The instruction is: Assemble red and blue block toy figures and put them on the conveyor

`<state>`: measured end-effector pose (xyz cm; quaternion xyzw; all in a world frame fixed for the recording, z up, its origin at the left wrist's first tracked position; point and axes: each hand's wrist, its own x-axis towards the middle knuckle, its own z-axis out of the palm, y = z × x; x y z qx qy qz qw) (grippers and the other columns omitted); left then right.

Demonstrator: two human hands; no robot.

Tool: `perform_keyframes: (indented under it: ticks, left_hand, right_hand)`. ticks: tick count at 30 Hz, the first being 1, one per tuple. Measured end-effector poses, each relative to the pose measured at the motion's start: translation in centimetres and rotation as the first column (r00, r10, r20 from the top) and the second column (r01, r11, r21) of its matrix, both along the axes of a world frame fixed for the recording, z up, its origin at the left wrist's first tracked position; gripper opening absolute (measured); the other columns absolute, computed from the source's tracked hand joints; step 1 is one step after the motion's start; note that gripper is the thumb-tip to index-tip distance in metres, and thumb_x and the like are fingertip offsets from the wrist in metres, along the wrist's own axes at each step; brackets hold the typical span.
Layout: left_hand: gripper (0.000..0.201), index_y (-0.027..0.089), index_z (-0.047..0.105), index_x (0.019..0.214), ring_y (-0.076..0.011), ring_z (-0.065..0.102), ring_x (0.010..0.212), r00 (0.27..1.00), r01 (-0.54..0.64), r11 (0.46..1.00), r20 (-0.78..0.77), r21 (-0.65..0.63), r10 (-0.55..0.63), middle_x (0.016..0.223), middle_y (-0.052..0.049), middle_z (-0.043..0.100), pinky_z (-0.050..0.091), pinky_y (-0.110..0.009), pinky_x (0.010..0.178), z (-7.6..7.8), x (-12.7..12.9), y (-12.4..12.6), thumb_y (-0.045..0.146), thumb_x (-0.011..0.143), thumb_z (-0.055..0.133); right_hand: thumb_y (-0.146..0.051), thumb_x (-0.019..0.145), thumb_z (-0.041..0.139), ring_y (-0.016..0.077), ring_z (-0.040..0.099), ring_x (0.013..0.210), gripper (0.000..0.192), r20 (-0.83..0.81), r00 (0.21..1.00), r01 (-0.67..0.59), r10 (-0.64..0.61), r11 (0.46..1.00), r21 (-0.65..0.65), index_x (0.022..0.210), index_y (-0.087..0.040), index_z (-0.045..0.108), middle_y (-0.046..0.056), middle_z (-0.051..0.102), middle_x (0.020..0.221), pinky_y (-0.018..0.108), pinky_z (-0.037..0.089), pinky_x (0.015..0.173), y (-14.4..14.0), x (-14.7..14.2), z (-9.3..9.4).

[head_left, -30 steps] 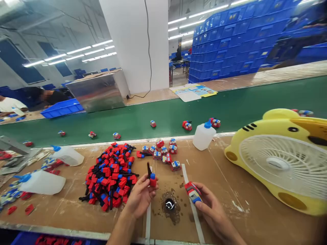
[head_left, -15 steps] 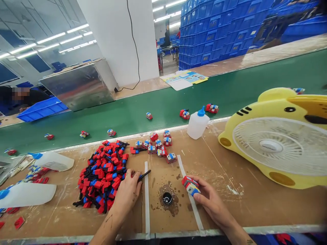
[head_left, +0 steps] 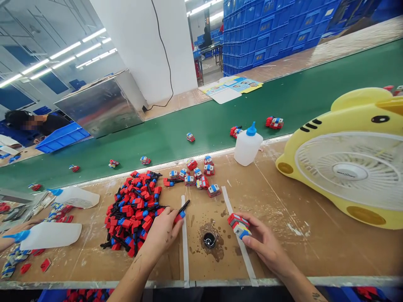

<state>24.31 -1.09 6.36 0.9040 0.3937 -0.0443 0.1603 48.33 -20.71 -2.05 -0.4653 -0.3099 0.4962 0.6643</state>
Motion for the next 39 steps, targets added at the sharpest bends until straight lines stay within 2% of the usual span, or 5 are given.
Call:
perform_keyframes:
  ticks: [10,17,23,31,39]
  left_hand:
    - [0.032,0.021,0.061,0.118,-0.0177,0.064,0.091,0.974,0.227,0.974,0.019,-0.008,-0.226,0.108,-0.007,0.059,0.052,-0.026,0.081,3.1,1.3,-0.1,0.012,0.088,0.055]
    - [0.023,0.025,0.062,0.117,-0.0255,0.055,0.112,0.546,0.793,0.523,0.016,0.312,-0.838,0.124,-0.009,0.060,0.049,-0.040,0.091,4.8,2.9,-3.8,0.017,0.099,0.050]
    - [0.017,0.022,0.064,0.110,-0.0221,0.058,0.099,0.465,0.875,0.445,-0.077,0.192,-0.882,0.120,-0.007,0.064,0.051,-0.032,0.079,5.2,4.2,-4.0,0.022,0.101,0.049]
    - [0.035,0.025,0.065,0.122,-0.0243,0.060,0.110,0.847,0.358,0.853,0.516,-0.379,-0.126,0.120,-0.009,0.066,0.047,-0.036,0.100,2.9,2.0,-3.3,0.024,0.087,0.067]
    - [0.040,0.020,0.071,0.119,-0.0283,0.063,0.113,0.670,0.262,0.749,0.673,-0.609,0.313,0.120,-0.011,0.068,0.049,-0.038,0.103,0.2,2.9,-3.4,0.034,0.083,0.076]
  right_hand:
    - [-0.039,0.077,0.083,0.0213,0.064,0.103,0.051,-0.072,0.997,0.008,-0.006,1.000,0.019,0.123,-0.029,0.062,0.006,0.070,0.115,0.029,0.050,0.090,0.1,-0.2,0.7]
    - [-0.040,0.078,0.082,0.0222,0.063,0.100,0.051,-0.083,0.996,0.020,-0.019,1.000,0.007,0.122,-0.026,0.060,0.008,0.069,0.113,0.033,0.050,0.088,0.3,-0.3,0.8]
    - [-0.038,0.077,0.082,0.0225,0.064,0.101,0.050,-0.075,0.997,0.017,-0.015,1.000,0.025,0.121,-0.026,0.060,0.007,0.069,0.112,0.033,0.050,0.089,0.2,-0.2,1.0]
    - [-0.034,0.079,0.080,0.0290,0.060,0.117,0.056,0.067,0.998,0.003,-0.003,1.000,0.011,0.129,-0.030,0.056,0.009,0.063,0.128,0.041,0.048,0.100,-0.1,-1.3,1.6]
    - [-0.029,0.082,0.078,0.0300,0.058,0.114,0.048,0.615,0.786,-0.114,0.064,0.993,0.042,0.126,-0.029,0.060,0.008,0.062,0.121,0.039,0.048,0.099,2.6,-1.5,5.9]
